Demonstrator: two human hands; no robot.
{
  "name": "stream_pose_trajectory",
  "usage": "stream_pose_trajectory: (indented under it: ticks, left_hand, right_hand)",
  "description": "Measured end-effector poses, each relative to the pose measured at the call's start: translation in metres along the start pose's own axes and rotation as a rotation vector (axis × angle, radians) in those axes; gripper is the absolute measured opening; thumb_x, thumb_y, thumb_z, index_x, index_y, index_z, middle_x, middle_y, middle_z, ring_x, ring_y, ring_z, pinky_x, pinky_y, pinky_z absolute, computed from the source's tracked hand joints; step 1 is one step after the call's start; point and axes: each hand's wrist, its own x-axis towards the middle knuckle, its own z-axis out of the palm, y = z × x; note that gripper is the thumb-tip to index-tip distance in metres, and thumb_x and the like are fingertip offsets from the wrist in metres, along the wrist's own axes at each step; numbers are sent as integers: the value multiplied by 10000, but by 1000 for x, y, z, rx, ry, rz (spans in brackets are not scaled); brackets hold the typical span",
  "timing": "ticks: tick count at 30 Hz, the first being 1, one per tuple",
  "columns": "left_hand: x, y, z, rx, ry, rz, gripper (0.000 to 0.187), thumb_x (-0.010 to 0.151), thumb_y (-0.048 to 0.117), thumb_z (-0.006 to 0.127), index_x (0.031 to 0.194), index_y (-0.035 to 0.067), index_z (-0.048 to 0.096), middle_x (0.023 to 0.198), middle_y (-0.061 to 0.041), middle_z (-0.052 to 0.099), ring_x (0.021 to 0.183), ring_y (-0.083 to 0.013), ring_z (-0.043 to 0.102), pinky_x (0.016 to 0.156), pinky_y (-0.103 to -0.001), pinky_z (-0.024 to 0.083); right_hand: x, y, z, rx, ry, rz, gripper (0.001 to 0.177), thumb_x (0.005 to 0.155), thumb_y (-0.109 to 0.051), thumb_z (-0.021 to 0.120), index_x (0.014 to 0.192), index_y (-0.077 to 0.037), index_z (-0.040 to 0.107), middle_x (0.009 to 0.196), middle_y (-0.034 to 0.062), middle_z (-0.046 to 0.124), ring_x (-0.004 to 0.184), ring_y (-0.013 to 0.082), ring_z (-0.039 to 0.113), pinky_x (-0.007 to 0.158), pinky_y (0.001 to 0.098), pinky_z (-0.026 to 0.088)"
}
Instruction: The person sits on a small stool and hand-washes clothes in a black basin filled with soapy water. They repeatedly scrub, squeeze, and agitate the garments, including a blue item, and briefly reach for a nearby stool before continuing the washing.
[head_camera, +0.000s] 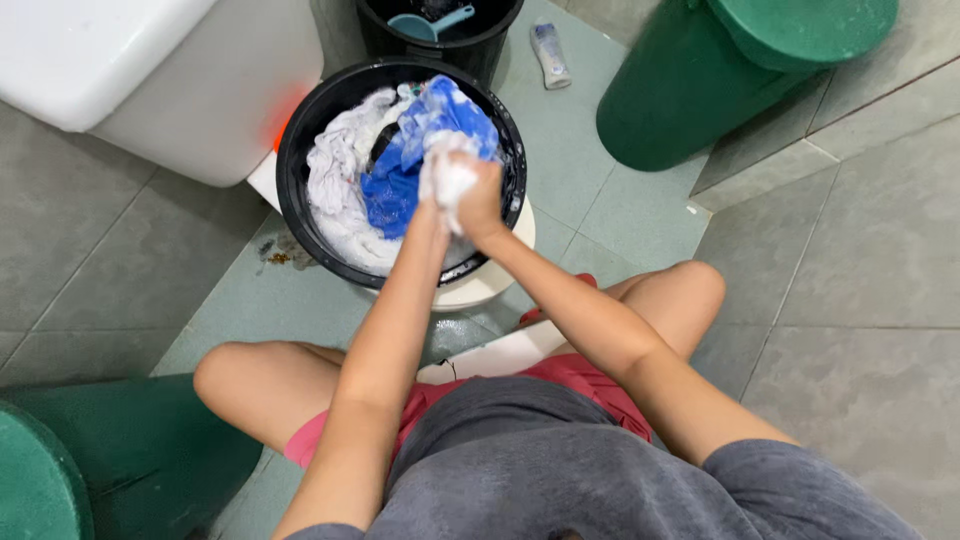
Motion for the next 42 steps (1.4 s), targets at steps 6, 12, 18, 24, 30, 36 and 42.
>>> stream_pose_trajectory:
  ticks: [6, 12, 18, 24, 30, 36, 42]
  left_hand:
    - [-37, 56, 92, 290, 351, -32, 421, 1013, 342, 558, 1347, 87, 575, 1215, -65, 653, 1069, -211, 647, 917, -390, 550]
    - [-51, 111, 161, 799, 199, 169, 370, 1017, 332, 600, 1271, 67, 650, 1164, -69, 697, 1027, -188, 659, 914, -368, 544]
    - [-46, 135, 174, 1347, 190, 315, 300, 1007, 276, 681, 1193, 45, 724, 1097, -74, 741, 957, -172, 670, 878, -356, 533]
    - [-45, 133, 134, 415, 264, 407, 227, 1002, 180, 703, 1150, 8, 710, 1062, -92, 732, 924, -216, 691, 840, -383, 592]
    - [-31, 62, 120, 134, 296, 108, 206, 969, 168, 662, 1135, 45, 670, 1048, -69, 719, 935, -210, 688, 811, -363, 617]
    - [-44, 7, 101, 126, 311, -20, 208, 973, 184, 660, 1141, 61, 655, 1046, -55, 713, 946, -198, 683, 820, -358, 609]
    - [-40, 32, 101, 167, 290, -50, 211, 976, 200, 657, 1147, 77, 640, 1045, -41, 707, 956, -186, 678, 830, -352, 600]
  right_hand:
    - [38, -26, -35, -567, 62, -434, 253, 930, -74, 606, 1094, -62, 799, 944, 124, 753, 856, 218, 655, 776, 387, 525]
    - [70, -81, -57, -508, 49, -165, 334, 1040, -343, 628, 1146, -27, 658, 1136, 135, 668, 1002, 242, 657, 904, 379, 520]
    - [46, -76, -33, -214, -314, -62, 449, 1061, -351, 629, 1345, -5, 589, 1320, 162, 625, 1212, 250, 609, 1051, 373, 448]
    - [46, -105, -45, -369, -77, -28, 325, 964, -316, 720, 1095, -20, 747, 1133, 146, 700, 1071, 269, 688, 996, 356, 523]
    - [20, -165, 3, -109, -137, -396, 197, 914, -124, 704, 1066, -9, 655, 1112, 115, 646, 1064, 232, 645, 991, 338, 518]
    - [57, -112, -18, -118, 27, -28, 90, 924, -94, 683, 893, -23, 730, 801, 50, 719, 755, 118, 627, 690, 296, 551]
    - [8, -83, -6, -64, -86, -216, 97, 898, -56, 702, 977, -27, 750, 833, 109, 728, 761, 114, 639, 692, 296, 550]
